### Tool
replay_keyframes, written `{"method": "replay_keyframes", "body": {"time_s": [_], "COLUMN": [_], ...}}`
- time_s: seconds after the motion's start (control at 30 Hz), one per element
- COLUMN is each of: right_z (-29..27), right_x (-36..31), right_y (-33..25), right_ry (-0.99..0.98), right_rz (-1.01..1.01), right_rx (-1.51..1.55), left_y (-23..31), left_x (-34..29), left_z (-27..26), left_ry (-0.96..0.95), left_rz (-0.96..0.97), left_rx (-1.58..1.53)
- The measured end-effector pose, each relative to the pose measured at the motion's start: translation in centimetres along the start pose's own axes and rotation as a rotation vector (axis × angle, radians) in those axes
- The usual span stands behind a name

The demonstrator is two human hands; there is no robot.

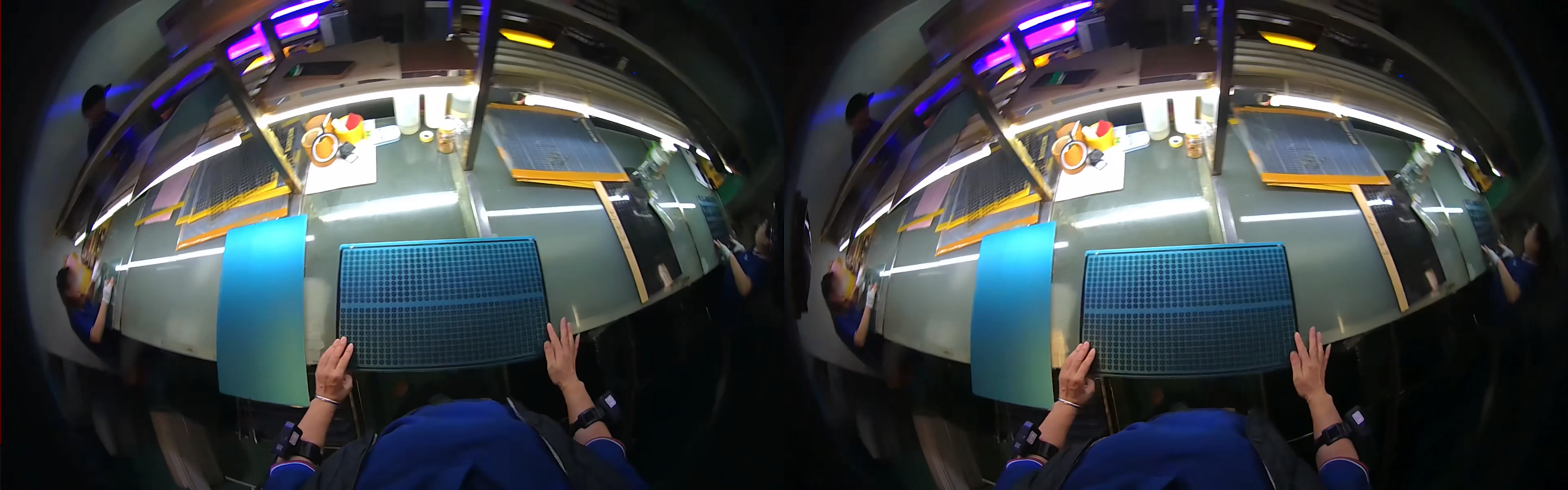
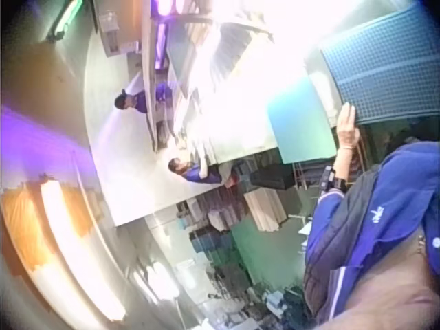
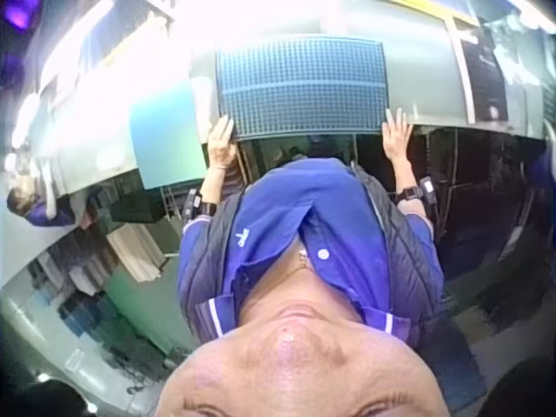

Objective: Inspecting and sorting metal mesh sheets into a storage rack on a fabrication floor.

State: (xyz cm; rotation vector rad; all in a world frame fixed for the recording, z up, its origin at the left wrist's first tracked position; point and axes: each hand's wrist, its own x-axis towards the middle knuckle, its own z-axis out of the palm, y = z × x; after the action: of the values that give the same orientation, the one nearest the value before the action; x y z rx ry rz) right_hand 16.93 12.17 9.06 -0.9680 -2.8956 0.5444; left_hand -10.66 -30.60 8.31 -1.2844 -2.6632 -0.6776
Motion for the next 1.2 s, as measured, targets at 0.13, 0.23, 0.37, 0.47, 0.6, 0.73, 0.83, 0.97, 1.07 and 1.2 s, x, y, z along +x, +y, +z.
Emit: {"method": "replay_keyframes", "body": {"time_s": [0.13, 0.23, 0.37, 0.47, 0.6, 0.73, 0.83, 0.97, 1.07, 1.2], "right_z": [0.1, -1.5, -2.0, -2.6, -2.4, 5.1, 9.0, 7.6, 7.8, 9.6], "right_x": [-0.2, -1.1, -1.0, 1.3, 4.6, 5.2, 5.9, 8.1, 9.3, 9.5], "right_y": [2.2, 3.2, 4.9, 0.6, -14.5, -20.1, -19.7, -20.8, -21.4, -21.7], "right_ry": [0.322, 0.593, 0.832, 1.008, 0.639, 0.100, 0.035, 0.082, 0.088, 0.110], "right_rz": [0.149, 0.312, 0.374, 0.312, -0.373, -0.749, -0.714, -0.690, -0.711, -0.678], "right_rx": [0.314, 0.314, 0.642, 0.593, 0.290, 0.063, -0.096, -0.092, -0.088, 0.100], "left_y": [-2.1, -2.9, 0.5, 3.3, -0.7, -9.7, -7.1, 0.0, -2.6, -5.7], "left_x": [0.4, 1.5, 7.4, 13.2, 21.7, 14.4, 4.6, -6.7, -10.8, -11.9], "left_z": [-1.4, -2.9, -9.1, -10.7, -8.5, -1.3, -3.0, -8.9, -7.4, -6.6], "left_ry": [-0.047, 0.034, 0.445, 0.986, 1.054, 0.455, 0.155, -0.311, -0.181, 0.085], "left_rz": [0.171, 0.315, 0.320, -0.037, -0.320, -0.489, -0.504, -0.672, -0.552, -0.251], "left_rx": [-0.016, -0.004, -0.340, -0.736, -0.579, -0.232, -0.140, 0.284, 0.498, 0.412]}}
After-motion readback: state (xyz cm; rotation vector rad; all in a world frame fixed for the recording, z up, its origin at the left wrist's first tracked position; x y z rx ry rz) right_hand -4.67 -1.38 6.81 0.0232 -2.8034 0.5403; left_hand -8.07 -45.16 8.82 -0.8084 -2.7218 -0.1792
